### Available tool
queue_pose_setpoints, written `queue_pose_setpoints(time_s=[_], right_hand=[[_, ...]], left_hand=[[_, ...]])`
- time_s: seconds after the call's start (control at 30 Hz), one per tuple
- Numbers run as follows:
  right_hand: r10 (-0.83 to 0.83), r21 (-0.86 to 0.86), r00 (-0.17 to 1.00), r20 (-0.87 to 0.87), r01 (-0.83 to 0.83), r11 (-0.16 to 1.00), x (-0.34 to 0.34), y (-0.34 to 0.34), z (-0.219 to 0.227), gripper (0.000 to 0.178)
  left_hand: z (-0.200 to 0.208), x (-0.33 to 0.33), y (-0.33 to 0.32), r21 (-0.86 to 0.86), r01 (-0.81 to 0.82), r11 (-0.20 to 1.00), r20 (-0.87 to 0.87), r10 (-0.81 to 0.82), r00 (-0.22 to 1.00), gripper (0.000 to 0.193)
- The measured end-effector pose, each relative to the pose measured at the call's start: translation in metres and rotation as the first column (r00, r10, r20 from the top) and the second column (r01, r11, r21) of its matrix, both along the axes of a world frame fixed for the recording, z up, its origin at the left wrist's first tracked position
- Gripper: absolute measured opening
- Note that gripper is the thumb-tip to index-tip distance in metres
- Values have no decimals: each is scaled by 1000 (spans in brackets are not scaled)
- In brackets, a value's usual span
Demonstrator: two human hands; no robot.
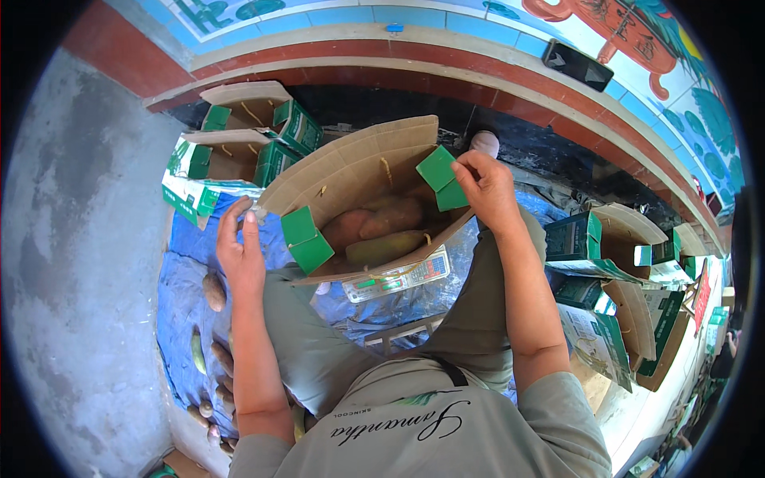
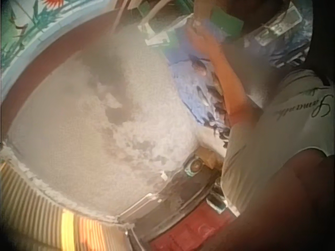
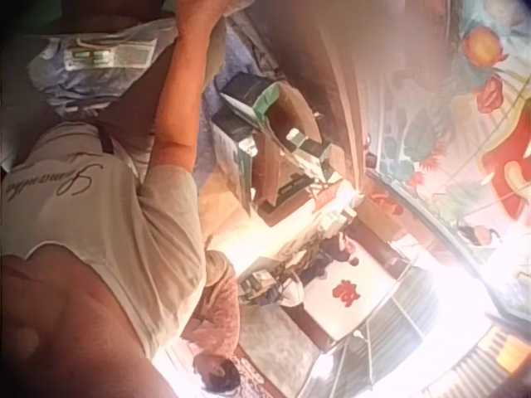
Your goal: Sorting and packing sweet potatoes into cardboard boxes, weighing them on a digital scale.
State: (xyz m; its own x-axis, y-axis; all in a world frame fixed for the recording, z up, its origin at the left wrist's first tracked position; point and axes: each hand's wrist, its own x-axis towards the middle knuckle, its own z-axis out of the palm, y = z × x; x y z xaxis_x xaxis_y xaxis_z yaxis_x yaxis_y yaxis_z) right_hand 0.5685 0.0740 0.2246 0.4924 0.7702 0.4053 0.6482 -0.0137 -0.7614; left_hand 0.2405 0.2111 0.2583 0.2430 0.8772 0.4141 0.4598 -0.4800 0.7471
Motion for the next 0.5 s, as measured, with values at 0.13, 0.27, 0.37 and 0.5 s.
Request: queue_pose_setpoints(time_s=[0.13,0.27,0.37,0.5], right_hand=[[3,-11,1000,4,-3,1000,0,1,1,10],[-13,-14,997,78,14,1000,1,2,-2,11],[-6,-33,999,48,8,999,-1,2,2,11],[1,-32,999,45,0,999,0,3,-1,10]], left_hand=[[-2,-2,1,32,-22,999,-7,22,1000,25],[1,-2,-1,20,-34,999,2,34,999,25],[4,-1,-3,26,-48,999,2,48,999,26],[3,-2,-2,27,-50,998,32,49,998,27]])
